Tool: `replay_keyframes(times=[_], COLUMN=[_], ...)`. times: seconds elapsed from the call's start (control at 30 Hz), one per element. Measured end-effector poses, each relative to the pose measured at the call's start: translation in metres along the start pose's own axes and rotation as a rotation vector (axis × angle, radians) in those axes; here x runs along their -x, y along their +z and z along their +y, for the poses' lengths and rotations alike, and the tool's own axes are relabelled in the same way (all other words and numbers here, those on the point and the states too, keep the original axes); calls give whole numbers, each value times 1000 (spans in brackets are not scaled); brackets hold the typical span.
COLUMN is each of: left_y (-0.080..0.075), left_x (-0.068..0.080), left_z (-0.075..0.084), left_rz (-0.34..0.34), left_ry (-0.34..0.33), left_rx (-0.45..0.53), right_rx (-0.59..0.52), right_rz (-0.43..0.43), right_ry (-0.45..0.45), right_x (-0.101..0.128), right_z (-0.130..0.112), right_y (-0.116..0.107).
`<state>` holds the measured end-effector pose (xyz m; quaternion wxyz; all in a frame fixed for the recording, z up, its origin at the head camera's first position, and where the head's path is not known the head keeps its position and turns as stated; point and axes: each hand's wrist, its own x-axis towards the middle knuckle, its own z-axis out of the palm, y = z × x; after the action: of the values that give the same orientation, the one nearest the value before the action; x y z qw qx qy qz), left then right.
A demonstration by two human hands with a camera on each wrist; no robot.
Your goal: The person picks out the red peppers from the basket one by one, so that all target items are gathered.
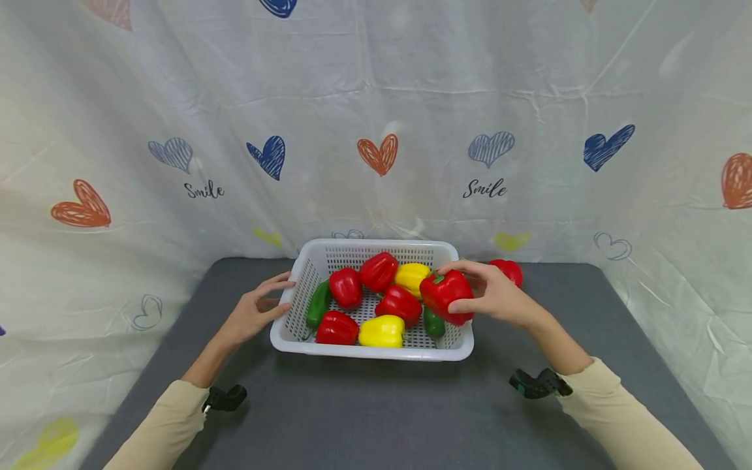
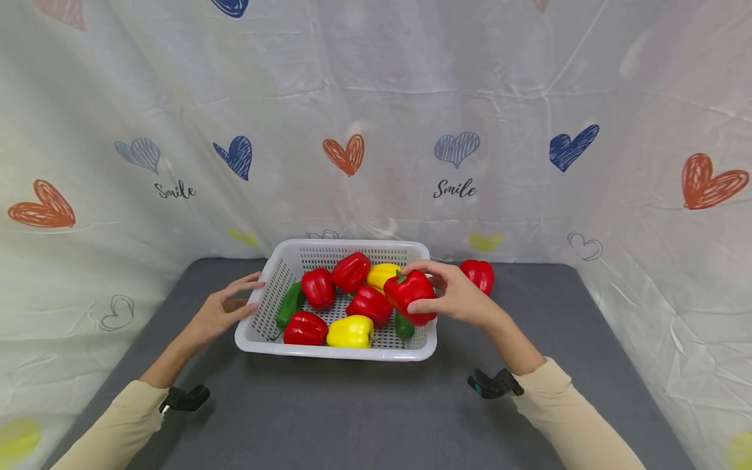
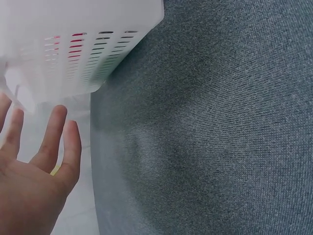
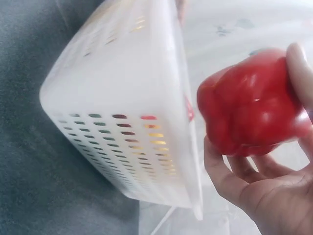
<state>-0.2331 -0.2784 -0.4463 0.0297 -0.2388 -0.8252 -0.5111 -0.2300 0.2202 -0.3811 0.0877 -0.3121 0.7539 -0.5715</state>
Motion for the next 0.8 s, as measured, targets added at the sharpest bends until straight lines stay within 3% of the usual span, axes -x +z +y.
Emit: replay_keyframes(times=[0.5,0.8], left_y=[0,0], left_x=[-1,-1], left_z=[0,2], left_rz=[-6,-4], left_ry=[-11,-26], left_rx=[3,-8], right_rx=[-82,-15], right_rz=[58,138], right_ry=[45,32], right_x=[22,37], right_z=[-9,-5], right_y=[-23,-32])
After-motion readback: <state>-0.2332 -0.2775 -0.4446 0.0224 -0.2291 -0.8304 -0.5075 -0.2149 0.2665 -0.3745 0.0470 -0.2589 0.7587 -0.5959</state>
